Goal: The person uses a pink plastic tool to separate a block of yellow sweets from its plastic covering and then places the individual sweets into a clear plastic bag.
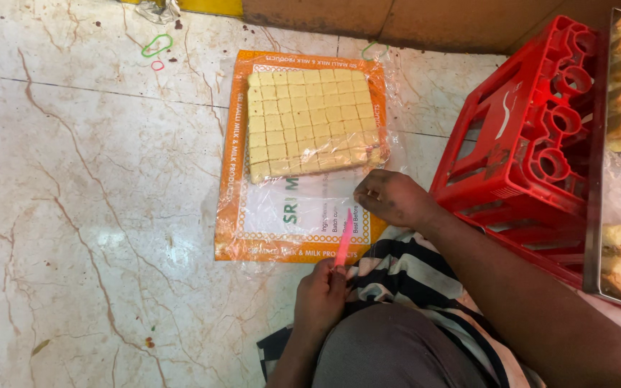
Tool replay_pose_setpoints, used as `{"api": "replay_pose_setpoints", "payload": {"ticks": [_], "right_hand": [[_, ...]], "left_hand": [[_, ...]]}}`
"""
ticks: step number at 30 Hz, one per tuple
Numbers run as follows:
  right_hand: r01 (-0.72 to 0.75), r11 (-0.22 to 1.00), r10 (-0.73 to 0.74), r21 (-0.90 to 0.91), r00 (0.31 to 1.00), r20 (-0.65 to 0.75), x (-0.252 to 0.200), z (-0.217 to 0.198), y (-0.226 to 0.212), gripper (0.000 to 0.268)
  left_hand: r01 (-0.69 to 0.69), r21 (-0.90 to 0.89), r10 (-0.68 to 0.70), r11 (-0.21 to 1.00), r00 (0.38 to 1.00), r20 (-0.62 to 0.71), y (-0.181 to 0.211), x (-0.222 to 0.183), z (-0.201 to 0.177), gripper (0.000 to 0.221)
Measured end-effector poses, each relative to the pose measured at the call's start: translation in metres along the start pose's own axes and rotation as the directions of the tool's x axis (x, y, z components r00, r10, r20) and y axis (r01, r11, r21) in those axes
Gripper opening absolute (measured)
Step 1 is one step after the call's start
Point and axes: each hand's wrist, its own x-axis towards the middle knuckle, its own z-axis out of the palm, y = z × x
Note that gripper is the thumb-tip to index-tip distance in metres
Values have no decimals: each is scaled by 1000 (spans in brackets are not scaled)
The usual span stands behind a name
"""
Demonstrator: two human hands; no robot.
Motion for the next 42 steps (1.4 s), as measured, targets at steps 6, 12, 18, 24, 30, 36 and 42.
{"api": "replay_pose_setpoints", "payload": {"ticks": [6,12,18,24,30,36,42], "right_hand": [[78,982,-96,-170,990,-104,-1,2,-12,21],[92,983,-111,-158,987,-112,-5,6,-21,19],[119,957,-119,-266,993,18,-13,11,-22,17],[127,940,-84,-317,986,145,-15,5,-36,32],[468,795,-513,-386,858,-18,-10,36,-92,53],[349,882,-380,-316,924,-41,-1,30,-136,17],[229,951,-188,207,962,-198,3,-5,-110,11]], "left_hand": [[-121,-142,68,982,942,-329,-21,0,-1,23],[-384,-218,170,897,757,-631,-60,7,4,27],[-139,-736,-445,663,717,-536,-44,9,-39,55],[-366,-745,-378,558,687,-621,-34,32,-74,49],[-366,-583,-206,726,693,-691,-8,24,-78,42],[-490,-568,-63,661,719,-693,28,17,-89,38],[-410,-716,-175,566,789,-589,19,23,-75,34]]}}
